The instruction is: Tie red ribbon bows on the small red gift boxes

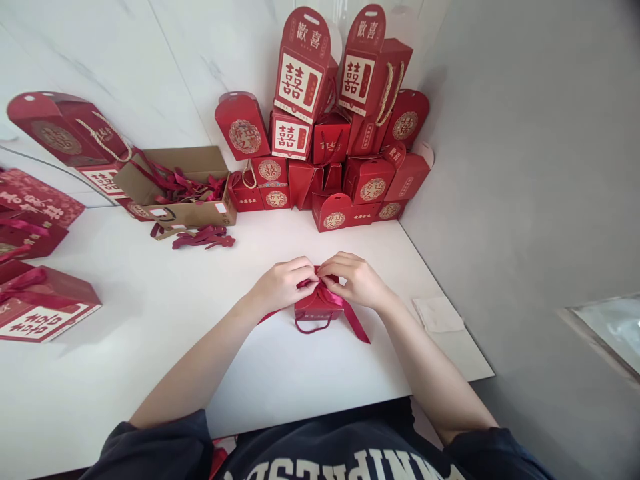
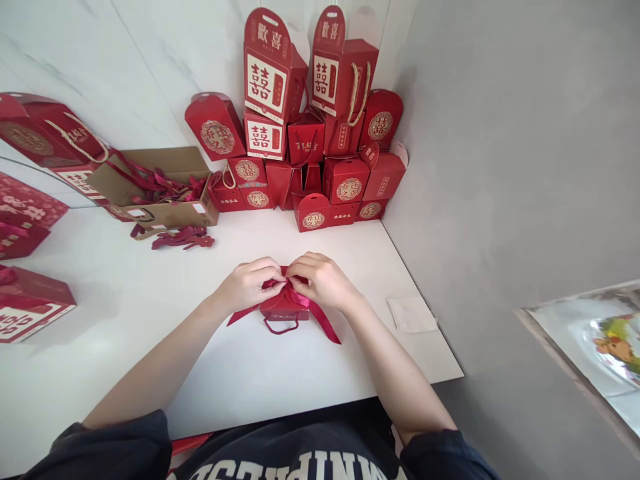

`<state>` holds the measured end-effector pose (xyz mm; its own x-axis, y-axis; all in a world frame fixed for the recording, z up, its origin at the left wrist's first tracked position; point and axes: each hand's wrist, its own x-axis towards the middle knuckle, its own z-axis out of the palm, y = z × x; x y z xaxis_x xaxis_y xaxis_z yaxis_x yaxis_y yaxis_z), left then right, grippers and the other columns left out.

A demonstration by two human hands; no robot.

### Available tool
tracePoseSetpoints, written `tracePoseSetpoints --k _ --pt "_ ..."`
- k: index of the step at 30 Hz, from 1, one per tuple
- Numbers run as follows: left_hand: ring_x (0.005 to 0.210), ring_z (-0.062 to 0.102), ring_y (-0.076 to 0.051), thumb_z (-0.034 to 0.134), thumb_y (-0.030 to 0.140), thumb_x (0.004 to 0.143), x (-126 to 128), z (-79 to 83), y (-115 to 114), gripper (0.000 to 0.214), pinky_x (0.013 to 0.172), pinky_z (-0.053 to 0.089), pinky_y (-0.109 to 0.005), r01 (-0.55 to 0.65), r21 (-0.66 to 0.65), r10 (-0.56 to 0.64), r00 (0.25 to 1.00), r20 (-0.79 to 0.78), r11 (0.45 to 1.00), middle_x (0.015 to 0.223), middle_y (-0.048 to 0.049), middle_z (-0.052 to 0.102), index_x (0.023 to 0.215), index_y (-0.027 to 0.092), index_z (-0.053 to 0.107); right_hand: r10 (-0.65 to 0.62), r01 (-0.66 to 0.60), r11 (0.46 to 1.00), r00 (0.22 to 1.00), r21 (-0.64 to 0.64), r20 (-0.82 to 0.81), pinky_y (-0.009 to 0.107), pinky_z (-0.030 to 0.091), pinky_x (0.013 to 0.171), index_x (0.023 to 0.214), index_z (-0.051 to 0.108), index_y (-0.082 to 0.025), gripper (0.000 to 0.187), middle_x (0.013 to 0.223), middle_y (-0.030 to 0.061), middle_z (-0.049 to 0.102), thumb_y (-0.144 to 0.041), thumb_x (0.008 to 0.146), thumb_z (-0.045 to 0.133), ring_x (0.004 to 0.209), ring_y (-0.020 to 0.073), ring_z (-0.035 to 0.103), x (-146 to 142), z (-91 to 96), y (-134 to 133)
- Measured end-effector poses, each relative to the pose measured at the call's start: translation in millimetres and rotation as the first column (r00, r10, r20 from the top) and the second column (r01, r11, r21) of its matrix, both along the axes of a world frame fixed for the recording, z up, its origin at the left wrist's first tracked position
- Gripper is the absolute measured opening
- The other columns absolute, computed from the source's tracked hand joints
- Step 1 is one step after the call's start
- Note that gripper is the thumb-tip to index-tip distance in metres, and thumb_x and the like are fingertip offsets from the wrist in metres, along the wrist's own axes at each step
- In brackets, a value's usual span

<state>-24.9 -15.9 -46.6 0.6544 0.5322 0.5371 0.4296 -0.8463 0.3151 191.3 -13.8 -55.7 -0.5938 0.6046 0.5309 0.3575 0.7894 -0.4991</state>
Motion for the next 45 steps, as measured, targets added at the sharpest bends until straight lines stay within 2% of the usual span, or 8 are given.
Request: tracePoseSetpoints --k 7,11,20,26,29,35,40,45 --pt "0.067 0.062 -0.009 0.057 0.012 0.086 1 -1.6 0 0.009 0.063 0.052 -0.019 0.048 0.059 -0.049 0.999 0.009 0.997 0.085 -0.0024 0.065 0.083 0.018 0.063 -0.016 -0.009 0.984 0.99 -0.178 -0.138 0.035 0.05 0.079 0.092 0.062 -0.022 0.017 0.086 0.0023 0.066 -0.008 0.085 0.057 0.079 0.0176 0.06 3 -0.3 -6" --pt "0.066 0.063 -0.008 0.058 0.012 0.086 1 -2.2 1 0.008 0.062 0.052 -0.018 0.057 0.11 -0.059 0.998 0.016 0.992 0.084 -0.0022 0.066 0.083 0.017 0.063 -0.093 0.058 0.982 0.977 -0.181 -0.192 0.035 0.05 0.079 0.093 0.061 -0.022 0.017 0.089 0.0037 0.065 -0.008 0.086 0.054 0.086 0.0192 0.06 6 1.4 -8" --pt "0.07 0.064 -0.009 0.056 0.013 0.086 1 -4.5 1 0.01 0.066 0.054 -0.02 0.053 0.067 -0.054 0.999 0.006 0.996 0.085 -0.002 0.067 0.083 0.019 0.063 -0.057 0.039 0.991 0.989 -0.124 -0.138 0.047 0.043 0.1 0.092 0.06 -0.024 0.014 0.086 0.001 0.067 -0.012 0.086 0.056 0.082 0.0188 0.061 0 -1.1 -9" --pt "0.072 0.064 -0.009 0.054 0.013 0.087 1 -2.2 -1 0.01 0.068 0.054 -0.019 0.056 0.065 -0.056 0.998 0.003 0.996 0.087 -0.0025 0.067 0.085 0.018 0.062 0.003 -0.018 0.986 0.996 -0.166 -0.088 0.05 0.033 0.113 0.109 0.056 -0.025 0.029 0.098 0.0006 0.068 -0.01 0.085 0.053 0.092 0.0172 0.064 3 1.8 -10" --pt "0.069 0.064 -0.009 0.055 0.013 0.087 1 -2.5 0 0.01 0.065 0.053 -0.018 0.051 0.077 -0.051 0.999 -0.003 0.996 0.085 -0.0018 0.066 0.083 0.018 0.062 -0.084 0.067 0.989 0.988 -0.13 -0.131 0.05 0.032 0.114 0.103 0.058 -0.024 0.025 0.091 0.0001 0.068 -0.008 0.085 0.05 0.088 0.0163 0.064 5 2.0 -10" --pt "0.072 0.065 -0.009 0.054 0.014 0.089 0 -3.5 -2 0.009 0.065 0.054 -0.019 0.037 0.236 -0.022 0.998 -0.067 0.971 0.087 -0.0007 0.067 0.085 0.018 0.062 -0.009 -0.007 0.987 0.995 -0.158 -0.101 0.055 0.028 0.115 0.108 0.057 -0.025 0.028 0.099 0.0005 0.07 -0.009 0.085 0.052 0.097 0.0178 0.066 3 -0.2 -11" --pt "0.065 0.064 -0.01 0.053 0.01 0.088 2 0.2 -7 0.012 0.054 0.051 -0.022 0.046 0.472 0.029 0.988 -0.15 0.88 0.081 0.0 0.067 0.085 0.017 0.061 -0.048 0.037 0.996 0.99 -0.087 -0.133 0.054 0.033 0.113 0.1 0.058 -0.025 0.02 0.093 0.0008 0.068 -0.012 0.086 0.053 0.089 0.0175 0.065 0 -2.9 -13" --pt "0.068 0.066 -0.011 0.055 0.011 0.088 3 0.1 -8 0.01 0.055 0.051 -0.023 0.038 0.494 0.025 0.992 -0.121 0.869 0.085 -0.0002 0.068 0.087 0.017 0.062 0.012 -0.025 0.99 0.996 -0.14 -0.093 0.054 0.031 0.115 0.115 0.053 -0.025 0.035 0.104 0.0021 0.068 -0.009 0.085 0.049 0.099 0.0179 0.065 1 -2.9 -14"
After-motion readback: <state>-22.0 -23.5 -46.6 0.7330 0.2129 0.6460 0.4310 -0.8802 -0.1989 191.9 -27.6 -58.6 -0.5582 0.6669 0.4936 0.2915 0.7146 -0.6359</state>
